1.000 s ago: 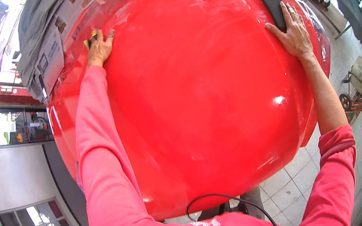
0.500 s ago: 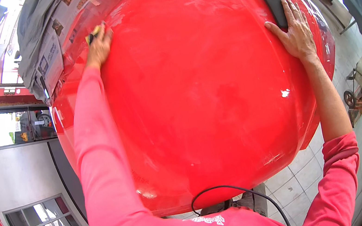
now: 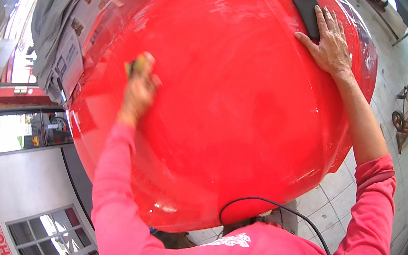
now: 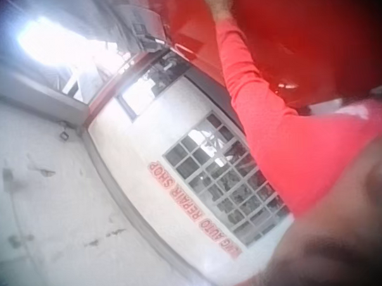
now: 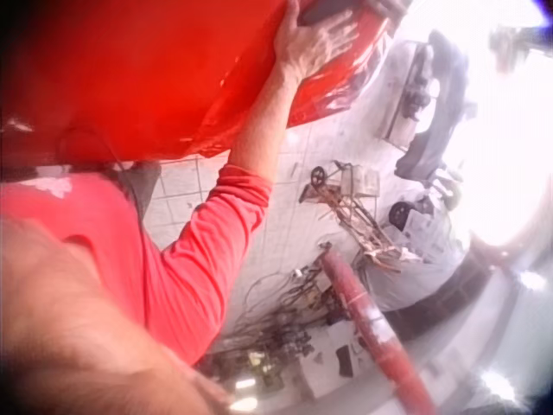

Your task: The person sands the surface of a red car hood using a sanding block and a cloth. They repeatedly rub the surface, occasionally dipping the cloth into a bucket of water and wiping the hood to remove residue.

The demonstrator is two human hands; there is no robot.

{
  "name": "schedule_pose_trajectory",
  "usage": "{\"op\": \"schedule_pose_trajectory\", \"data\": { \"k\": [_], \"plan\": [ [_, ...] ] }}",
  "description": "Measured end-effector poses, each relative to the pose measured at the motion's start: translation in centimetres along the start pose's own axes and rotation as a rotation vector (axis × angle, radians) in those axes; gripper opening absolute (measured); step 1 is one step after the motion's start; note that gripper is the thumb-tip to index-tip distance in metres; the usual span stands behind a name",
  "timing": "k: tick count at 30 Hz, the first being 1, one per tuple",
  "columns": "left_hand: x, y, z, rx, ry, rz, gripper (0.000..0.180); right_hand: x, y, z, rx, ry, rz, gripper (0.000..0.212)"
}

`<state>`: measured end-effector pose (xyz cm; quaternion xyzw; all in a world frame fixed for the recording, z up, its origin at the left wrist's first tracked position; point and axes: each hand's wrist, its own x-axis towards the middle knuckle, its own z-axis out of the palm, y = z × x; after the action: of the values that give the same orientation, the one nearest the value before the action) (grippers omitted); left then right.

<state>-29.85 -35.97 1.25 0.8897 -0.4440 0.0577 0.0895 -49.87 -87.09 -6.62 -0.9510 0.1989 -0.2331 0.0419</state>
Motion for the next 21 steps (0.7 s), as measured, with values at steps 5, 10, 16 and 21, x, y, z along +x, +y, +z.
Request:
{"op": "schedule_pose_trajectory", "data": {
  "k": [5, 10, 16, 21],
  "plan": [
    [8.0, -17.3, -0.1, 0.53, -0.016, -0.232, 0.055, 0.7, -2.9, 0.4, 0.106, -0.026, -0.007, 0.105],
    [-2.5, 7.4, 1.3, 0.055, 0.072, -0.067, 0.089, 0.5, 0.6, 0.3, 0.019, -0.009, 0.033, 0.104],
    [-9.5, 5.7, -1.9, -0.002, -0.219, 0.109, 0.081, 0.3, -0.4, 0.2, 0.028, -0.015, 0.02, 0.101],
    [2.3, -16.4, -2.0, 0.243, 0.106, -0.015, 0.064, 0.9, -2.8, 0.4, 0.094, -0.012, -0.019, 0.101]
  ]
}}
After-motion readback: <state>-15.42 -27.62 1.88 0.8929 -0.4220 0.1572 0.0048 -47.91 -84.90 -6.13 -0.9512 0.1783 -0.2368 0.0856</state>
